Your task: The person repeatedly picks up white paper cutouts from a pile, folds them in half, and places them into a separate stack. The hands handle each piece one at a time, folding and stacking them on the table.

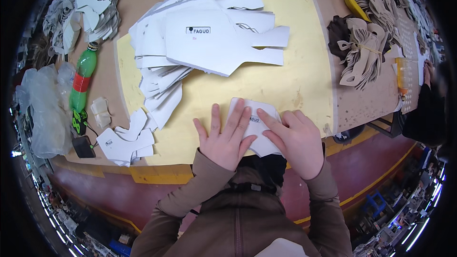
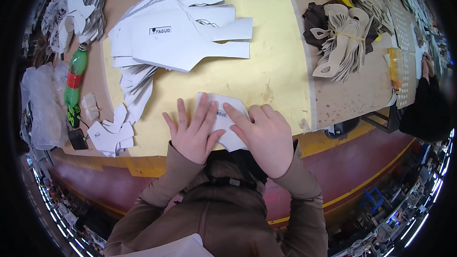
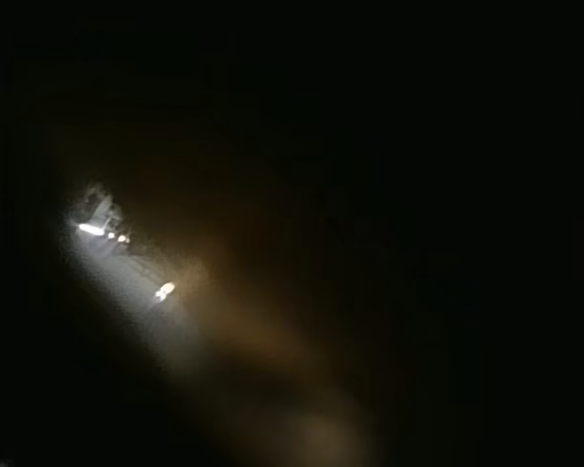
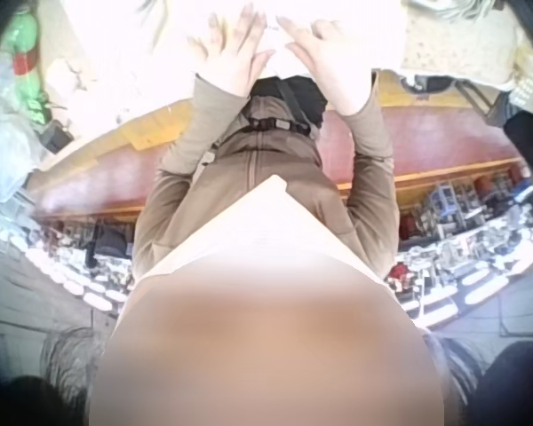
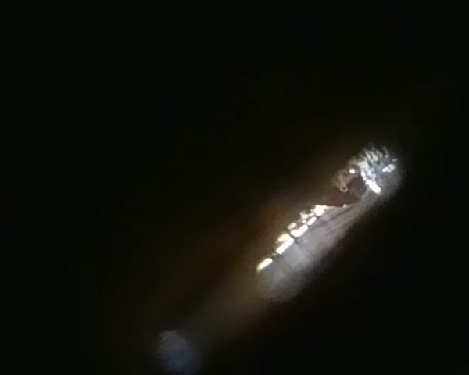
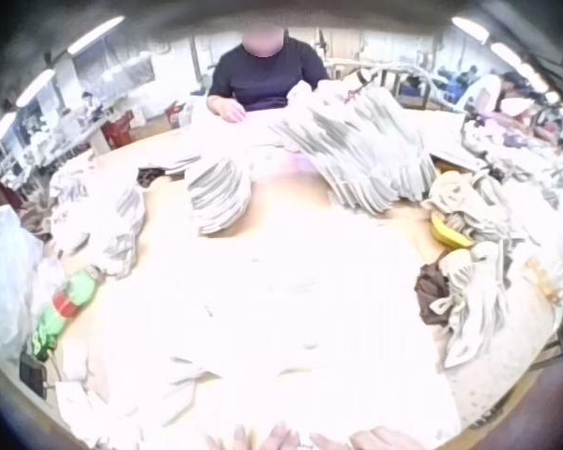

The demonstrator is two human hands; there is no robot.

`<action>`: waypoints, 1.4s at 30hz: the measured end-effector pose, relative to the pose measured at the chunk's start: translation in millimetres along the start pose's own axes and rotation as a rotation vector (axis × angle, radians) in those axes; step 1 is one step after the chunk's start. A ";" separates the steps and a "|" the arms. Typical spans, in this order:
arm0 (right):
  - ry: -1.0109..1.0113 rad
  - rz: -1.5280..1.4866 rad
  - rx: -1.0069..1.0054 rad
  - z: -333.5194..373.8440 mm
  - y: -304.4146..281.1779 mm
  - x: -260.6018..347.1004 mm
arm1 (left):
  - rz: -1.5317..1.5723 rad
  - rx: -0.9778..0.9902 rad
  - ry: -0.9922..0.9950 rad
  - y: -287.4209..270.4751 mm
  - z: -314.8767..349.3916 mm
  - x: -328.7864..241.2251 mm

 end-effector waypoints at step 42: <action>0.762 -1.585 -0.402 56.4 -17.1 -24.9 | 0.724 -0.415 0.296 -67.8 10.6 -41.1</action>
Point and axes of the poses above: each hand's wrist, its own z-axis away from the middle knuckle, its own y-axis out of the palm, x = y × z, the point moved 2 cm from there along -z, towards the middle knuckle, and after that the axes turned 14 degrees about -x, right-handed, at the moved point
